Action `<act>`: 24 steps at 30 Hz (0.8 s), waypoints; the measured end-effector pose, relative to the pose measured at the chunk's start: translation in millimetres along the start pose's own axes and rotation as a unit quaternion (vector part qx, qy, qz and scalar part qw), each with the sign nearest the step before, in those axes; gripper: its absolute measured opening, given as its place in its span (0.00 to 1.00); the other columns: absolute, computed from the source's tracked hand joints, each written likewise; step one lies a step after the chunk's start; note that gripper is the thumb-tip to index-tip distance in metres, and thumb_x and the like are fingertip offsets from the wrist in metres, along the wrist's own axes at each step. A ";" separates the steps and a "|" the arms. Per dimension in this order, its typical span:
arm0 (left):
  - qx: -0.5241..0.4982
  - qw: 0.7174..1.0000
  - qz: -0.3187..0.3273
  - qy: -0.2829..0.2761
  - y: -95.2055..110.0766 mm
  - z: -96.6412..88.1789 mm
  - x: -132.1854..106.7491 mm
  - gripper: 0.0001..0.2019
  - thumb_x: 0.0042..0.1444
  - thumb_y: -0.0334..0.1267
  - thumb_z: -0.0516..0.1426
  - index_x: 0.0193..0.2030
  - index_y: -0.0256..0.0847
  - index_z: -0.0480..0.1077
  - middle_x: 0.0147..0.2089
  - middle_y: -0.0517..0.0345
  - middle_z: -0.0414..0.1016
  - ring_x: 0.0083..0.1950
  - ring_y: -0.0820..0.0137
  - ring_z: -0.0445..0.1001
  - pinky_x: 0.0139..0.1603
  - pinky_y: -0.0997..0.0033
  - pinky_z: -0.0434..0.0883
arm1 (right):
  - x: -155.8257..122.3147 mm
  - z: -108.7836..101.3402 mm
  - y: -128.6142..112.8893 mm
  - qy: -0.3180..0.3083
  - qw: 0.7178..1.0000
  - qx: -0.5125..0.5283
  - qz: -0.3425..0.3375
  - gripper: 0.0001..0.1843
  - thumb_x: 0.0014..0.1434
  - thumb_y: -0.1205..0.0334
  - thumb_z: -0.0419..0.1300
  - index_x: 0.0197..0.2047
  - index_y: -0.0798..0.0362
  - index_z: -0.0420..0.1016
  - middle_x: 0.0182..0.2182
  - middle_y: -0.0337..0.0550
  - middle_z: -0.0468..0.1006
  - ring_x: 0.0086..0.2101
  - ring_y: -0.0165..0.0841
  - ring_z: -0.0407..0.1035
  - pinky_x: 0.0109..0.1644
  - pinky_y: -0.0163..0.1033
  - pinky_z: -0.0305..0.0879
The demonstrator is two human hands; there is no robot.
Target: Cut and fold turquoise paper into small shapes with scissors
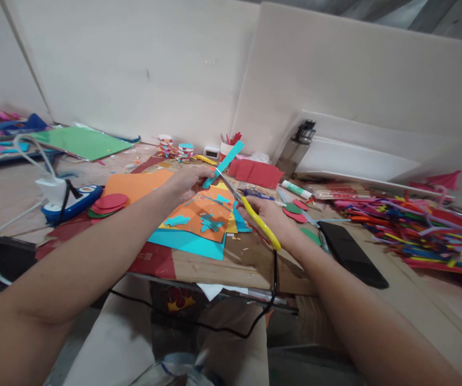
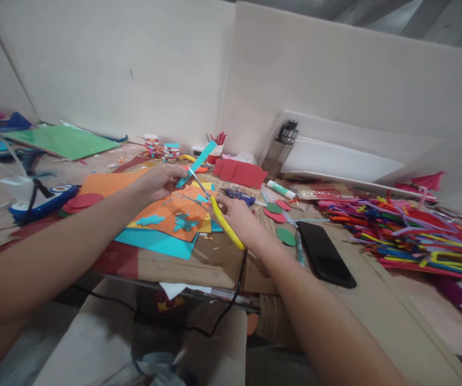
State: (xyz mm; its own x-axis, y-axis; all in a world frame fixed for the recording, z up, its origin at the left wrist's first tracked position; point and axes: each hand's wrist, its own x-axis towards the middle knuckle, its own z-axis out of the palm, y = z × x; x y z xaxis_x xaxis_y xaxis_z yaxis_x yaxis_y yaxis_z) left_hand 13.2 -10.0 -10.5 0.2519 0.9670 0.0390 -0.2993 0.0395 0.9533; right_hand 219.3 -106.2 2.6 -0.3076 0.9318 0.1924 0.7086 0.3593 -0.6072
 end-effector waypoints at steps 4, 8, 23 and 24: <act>0.003 1.000 -0.004 0.009 1.8 2.1 -2.5 0.01 0.41 0.26 0.59 0.23 0.32 0.71 0.23 0.57 0.72 0.24 0.78 0.67 0.23 0.77 0.60 | -0.2 0.5 -0.1 -0.002 1.000 0.000 0.001 0.11 0.59 0.56 0.57 0.33 0.52 0.76 0.19 0.38 0.70 0.27 0.33 0.67 0.30 0.34 0.60; 0.005 1.000 -0.007 0.014 3.1 3.6 -4.4 0.02 0.42 0.25 0.58 0.22 0.33 0.70 0.22 0.57 0.71 0.24 0.77 0.67 0.23 0.77 0.59 | -0.9 1.2 0.5 -0.005 1.000 -0.010 0.003 0.11 0.60 0.56 0.55 0.34 0.52 0.76 0.17 0.36 0.67 0.25 0.32 0.66 0.31 0.34 0.60; 0.018 0.999 -0.037 0.018 -1.6 1.4 -0.6 0.06 0.44 0.23 0.56 0.21 0.32 0.70 0.22 0.55 0.72 0.23 0.77 0.67 0.22 0.78 0.61 | -3.2 -0.4 -8.9 -0.048 0.994 0.011 0.094 0.10 0.60 0.54 0.59 0.35 0.52 0.74 0.15 0.34 0.66 0.17 0.28 0.62 0.19 0.30 0.55; 0.018 0.998 -0.052 0.017 -2.6 0.6 0.1 0.06 0.45 0.23 0.55 0.22 0.32 0.71 0.22 0.56 0.72 0.23 0.77 0.68 0.22 0.79 0.62 | -3.4 0.2 -11.2 -0.058 0.992 0.012 0.114 0.10 0.61 0.54 0.58 0.36 0.52 0.73 0.14 0.33 0.66 0.16 0.27 0.61 0.18 0.30 0.54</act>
State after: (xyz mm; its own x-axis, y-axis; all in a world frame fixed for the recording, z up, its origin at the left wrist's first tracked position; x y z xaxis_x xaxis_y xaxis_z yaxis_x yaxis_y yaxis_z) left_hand 14.6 -10.2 -12.9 0.2485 0.9661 -0.0699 -0.2397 0.1312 0.9619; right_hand 212.2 -113.4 8.6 -0.2121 0.9764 -0.0412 0.7539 0.1366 -0.6426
